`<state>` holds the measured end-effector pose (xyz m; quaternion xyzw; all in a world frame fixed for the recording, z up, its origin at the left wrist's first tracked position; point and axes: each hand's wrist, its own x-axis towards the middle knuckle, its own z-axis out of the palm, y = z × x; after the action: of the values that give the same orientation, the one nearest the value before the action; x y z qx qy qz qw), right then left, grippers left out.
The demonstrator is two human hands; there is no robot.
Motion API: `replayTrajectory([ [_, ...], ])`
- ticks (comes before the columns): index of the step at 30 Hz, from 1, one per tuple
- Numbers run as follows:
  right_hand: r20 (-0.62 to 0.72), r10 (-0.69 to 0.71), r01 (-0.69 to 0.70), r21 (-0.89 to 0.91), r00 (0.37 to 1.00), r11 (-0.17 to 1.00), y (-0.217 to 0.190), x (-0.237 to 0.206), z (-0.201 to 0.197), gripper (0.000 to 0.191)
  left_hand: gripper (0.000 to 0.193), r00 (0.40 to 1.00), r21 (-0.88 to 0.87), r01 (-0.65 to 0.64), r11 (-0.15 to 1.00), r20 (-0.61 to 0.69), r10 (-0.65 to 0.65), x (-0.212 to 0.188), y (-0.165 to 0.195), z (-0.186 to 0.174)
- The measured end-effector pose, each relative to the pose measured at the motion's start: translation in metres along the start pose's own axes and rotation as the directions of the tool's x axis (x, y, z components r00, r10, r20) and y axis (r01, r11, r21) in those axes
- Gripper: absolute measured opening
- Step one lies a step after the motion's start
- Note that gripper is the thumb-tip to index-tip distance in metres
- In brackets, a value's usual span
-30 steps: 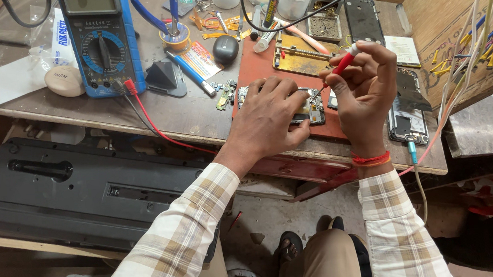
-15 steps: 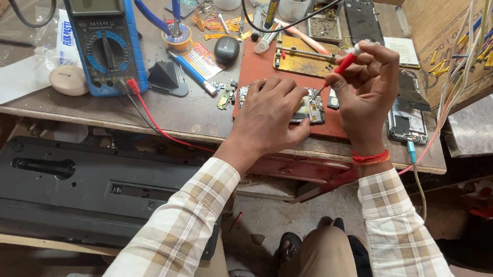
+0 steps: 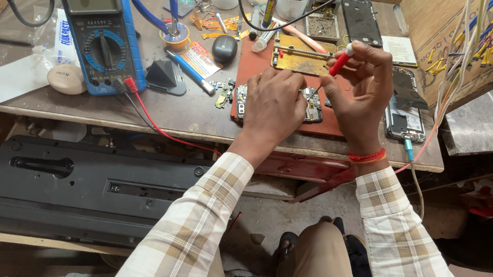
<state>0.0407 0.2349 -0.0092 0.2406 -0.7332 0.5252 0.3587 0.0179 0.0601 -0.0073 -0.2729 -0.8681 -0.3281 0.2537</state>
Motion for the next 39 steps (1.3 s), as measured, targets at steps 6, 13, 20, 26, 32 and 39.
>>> replayTrajectory([
  [6,-0.026,0.111,-0.107,0.129,0.994,0.986,0.000,-0.002,-0.003,0.049,0.016,1.000,0.026,0.001,1.000,-0.018,-0.001,-0.001,0.006,0.003],
  [13,-0.053,0.076,-0.071,0.084,0.996,0.994,0.001,0.000,-0.005,0.050,0.018,1.000,0.011,-0.020,1.000,0.005,0.020,-0.002,0.006,0.002],
  [20,-0.024,0.009,-0.009,-0.003,1.000,1.000,0.001,0.001,-0.006,0.056,0.014,0.999,-0.016,-0.010,1.000,0.031,0.011,-0.002,0.008,0.002],
  [26,0.025,0.052,-0.054,0.098,0.998,0.994,-0.009,-0.001,-0.008,0.051,0.013,0.999,-0.021,-0.007,1.000,0.047,0.008,0.000,0.010,0.001],
  [32,-0.018,0.027,-0.025,0.076,0.999,0.997,-0.012,-0.004,-0.009,0.050,0.010,0.998,-0.014,-0.002,1.000,0.057,0.003,0.000,0.011,0.002],
  [39,-0.125,-0.018,0.021,0.027,0.992,0.999,-0.005,-0.005,-0.015,0.049,0.011,0.999,0.013,-0.017,1.000,0.044,0.017,0.001,0.010,0.004],
])
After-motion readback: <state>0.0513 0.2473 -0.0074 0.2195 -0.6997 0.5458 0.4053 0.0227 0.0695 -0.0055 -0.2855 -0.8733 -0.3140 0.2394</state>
